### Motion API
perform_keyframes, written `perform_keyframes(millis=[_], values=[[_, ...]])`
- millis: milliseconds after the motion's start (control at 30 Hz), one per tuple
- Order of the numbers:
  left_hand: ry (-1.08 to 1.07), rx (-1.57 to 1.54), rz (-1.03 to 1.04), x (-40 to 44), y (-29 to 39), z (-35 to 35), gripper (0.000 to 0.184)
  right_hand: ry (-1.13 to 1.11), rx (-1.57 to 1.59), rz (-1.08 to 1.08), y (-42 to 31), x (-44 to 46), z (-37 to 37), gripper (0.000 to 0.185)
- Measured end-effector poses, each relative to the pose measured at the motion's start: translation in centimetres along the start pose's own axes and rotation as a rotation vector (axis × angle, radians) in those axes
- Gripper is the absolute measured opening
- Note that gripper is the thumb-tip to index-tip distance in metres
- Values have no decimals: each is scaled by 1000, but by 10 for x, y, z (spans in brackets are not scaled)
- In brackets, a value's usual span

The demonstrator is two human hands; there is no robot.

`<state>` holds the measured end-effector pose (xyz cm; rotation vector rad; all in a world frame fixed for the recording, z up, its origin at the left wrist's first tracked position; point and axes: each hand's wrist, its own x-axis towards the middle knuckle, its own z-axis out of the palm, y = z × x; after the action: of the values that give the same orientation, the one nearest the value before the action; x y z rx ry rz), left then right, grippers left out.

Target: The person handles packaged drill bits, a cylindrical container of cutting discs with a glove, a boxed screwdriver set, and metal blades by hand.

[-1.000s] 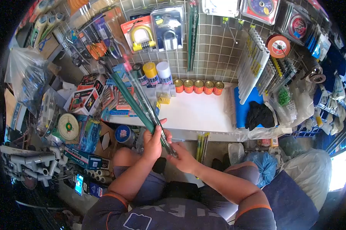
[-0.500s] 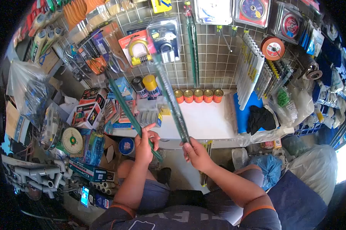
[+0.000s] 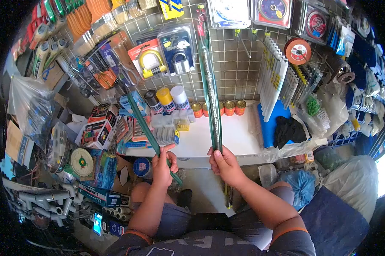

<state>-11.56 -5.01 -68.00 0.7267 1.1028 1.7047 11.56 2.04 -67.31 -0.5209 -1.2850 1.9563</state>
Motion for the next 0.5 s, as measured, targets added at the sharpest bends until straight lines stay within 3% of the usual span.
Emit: perform_keyframes(millis=[200,300,400,500], values=[[-19,6,-12,0,-5,1,45,-36,47,35,-10,3,1,29],[-16,21,-30,0,-6,6,45,115,-3,-67,-29,10,13,38],[-15,17,-44,2,-8,15,45,110,108,-152,-41,25,9,49],[-44,68,-51,4,-14,15,49,79,166,-180,-53,35,9,47]])
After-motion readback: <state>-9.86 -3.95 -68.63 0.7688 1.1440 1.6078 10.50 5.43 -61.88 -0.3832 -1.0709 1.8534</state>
